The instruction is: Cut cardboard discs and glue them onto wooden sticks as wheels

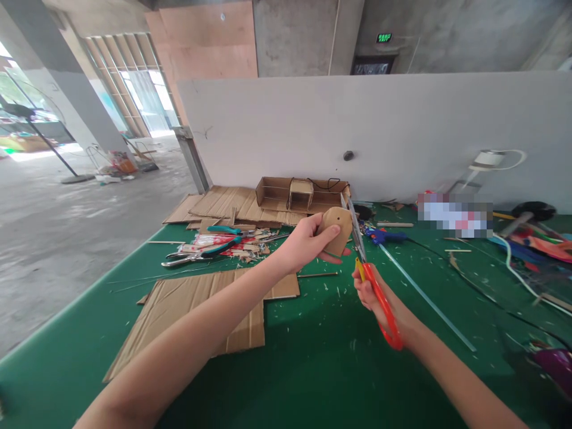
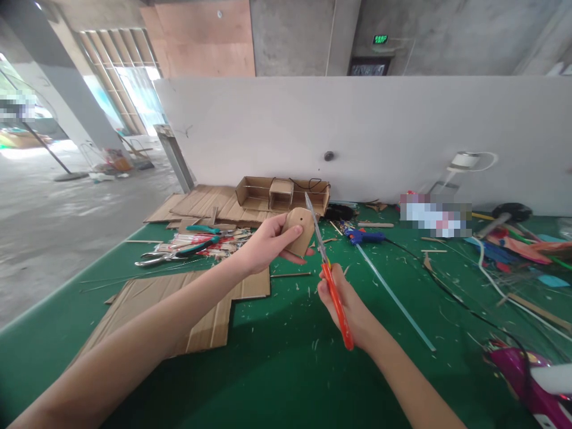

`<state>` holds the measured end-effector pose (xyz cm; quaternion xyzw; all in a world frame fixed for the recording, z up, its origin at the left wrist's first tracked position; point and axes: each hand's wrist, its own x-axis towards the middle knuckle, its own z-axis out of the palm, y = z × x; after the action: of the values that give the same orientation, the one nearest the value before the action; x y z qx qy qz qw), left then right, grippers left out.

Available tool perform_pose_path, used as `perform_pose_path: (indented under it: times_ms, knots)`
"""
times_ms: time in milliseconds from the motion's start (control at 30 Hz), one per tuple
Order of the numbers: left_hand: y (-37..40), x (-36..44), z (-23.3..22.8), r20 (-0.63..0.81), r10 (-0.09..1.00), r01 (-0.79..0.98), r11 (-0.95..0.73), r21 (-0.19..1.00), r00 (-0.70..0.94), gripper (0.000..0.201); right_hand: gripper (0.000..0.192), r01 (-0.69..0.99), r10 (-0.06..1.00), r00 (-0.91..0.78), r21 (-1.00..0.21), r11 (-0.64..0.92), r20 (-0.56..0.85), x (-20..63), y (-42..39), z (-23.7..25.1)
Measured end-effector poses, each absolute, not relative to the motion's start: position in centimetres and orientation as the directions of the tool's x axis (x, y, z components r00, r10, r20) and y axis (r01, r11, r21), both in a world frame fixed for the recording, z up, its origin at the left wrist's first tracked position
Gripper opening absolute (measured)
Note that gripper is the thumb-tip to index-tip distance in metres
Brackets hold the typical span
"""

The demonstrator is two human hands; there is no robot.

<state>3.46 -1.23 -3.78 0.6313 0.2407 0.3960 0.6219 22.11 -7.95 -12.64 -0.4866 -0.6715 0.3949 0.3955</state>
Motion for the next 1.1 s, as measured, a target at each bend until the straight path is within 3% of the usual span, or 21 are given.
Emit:
perform_pose_path:
  times_ms: [400,667,1100]
  knots:
    - [-1.0,3.1,-3.8,0.187,0.816,-0.104,-0.156,0.982,0.547,0.017,0.038,0.425,0.977,-0.206,-0.896,0.132,0.046,22.3,-7.9,-12.2]
    - [-1.2,2.9,-3.2,0.165,0.809,-0.037,-0.175,0.984,0.564,0.018,0.036,0.378,0.950,-0.291,-0.899,0.219,0.110,23.1,-8.0,-12.2]
    - [-1.2,2.4,-2.6,0.167,0.802,0.052,-0.239,0.970,0.574,0.018,0.037,0.492,0.982,-0.190,-0.863,0.112,0.020,23.0,-7.8,-12.3]
